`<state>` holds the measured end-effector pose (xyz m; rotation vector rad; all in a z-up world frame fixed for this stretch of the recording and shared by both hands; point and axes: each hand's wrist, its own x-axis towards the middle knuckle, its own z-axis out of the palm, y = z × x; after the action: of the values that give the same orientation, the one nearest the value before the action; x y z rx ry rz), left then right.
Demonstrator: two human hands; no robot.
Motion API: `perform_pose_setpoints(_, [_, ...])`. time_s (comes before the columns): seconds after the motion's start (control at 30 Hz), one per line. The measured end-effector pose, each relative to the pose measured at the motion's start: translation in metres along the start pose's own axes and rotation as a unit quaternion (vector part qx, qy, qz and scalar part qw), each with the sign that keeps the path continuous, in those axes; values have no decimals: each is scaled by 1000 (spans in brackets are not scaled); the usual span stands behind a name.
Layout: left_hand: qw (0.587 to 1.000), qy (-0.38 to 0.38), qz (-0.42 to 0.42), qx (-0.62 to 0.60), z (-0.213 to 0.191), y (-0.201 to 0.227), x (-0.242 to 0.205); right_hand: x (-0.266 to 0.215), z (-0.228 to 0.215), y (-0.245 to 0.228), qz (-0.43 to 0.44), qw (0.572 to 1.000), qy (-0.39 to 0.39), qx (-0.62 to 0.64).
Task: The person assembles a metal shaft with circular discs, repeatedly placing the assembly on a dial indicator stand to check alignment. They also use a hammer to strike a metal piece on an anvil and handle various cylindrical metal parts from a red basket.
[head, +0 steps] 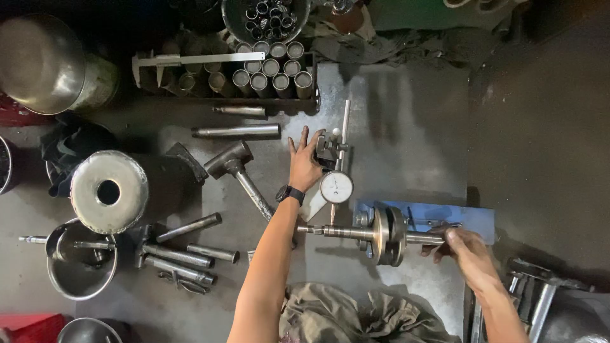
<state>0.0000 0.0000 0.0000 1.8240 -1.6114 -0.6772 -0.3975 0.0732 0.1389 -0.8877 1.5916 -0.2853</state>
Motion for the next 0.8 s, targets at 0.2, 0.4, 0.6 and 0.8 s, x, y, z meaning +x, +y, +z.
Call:
perform_pose_setpoints(0.2, [1000, -3, -4, -3, -6, 9, 1, 17, -7, 28, -26, 999, -26, -30])
perform_pose_setpoints(0.4, [1000, 4, -8, -9, -4, 6, 0, 11, -11, 22, 1, 992, 7, -128])
perform_pose_setpoints(0.6, [999, 19, 8, 33, 12, -14, -1, -32, 14, -63, 42, 996, 15, -72])
perform_pose_setpoints(0.8, [1000, 1, -1, -5, -5, 7, 1, 43, -24, 83, -6, 995, 11, -97])
